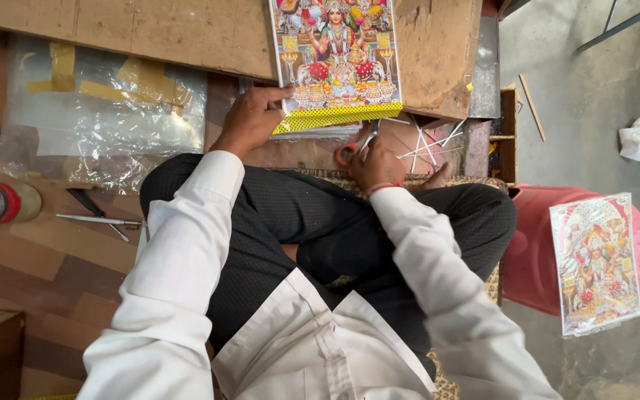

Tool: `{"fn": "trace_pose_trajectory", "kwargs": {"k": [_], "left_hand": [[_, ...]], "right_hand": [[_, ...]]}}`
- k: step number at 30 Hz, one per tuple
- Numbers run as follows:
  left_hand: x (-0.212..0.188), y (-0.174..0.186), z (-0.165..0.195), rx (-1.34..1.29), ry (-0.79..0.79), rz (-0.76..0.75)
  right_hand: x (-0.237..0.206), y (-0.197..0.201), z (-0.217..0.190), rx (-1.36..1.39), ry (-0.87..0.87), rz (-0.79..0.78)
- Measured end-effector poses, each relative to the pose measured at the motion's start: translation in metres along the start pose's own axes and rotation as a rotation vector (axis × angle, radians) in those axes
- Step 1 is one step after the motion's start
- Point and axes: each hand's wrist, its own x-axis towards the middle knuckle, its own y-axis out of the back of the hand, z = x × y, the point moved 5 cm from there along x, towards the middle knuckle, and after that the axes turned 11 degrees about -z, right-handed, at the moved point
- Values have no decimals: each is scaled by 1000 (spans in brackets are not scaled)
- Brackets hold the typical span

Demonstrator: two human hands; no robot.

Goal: The person applies yellow decorative tape to the edges of a laminated picture mounted on a board. They use scissors to cut the tape and trim excess material from the board. The person repeats this process for multiple pictures.

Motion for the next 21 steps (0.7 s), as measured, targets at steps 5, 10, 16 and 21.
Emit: {"fn": "trace_pose_trajectory", "kwargs": {"k": [5,10,16,21], "left_hand": [[4,-4,-4,-3,61,-6],[3,-5,0,37,2,64],[3,-10,-4,-34,89,5],[2,-8,1,-15,100,-7]], "right_hand": [[25,-27,5,10,-175,3],[8,-45,39,1364,-235,-389],[-138,-35,17,1911,-60,-837],[-178,-33,-34,1399,40,-836]]}}
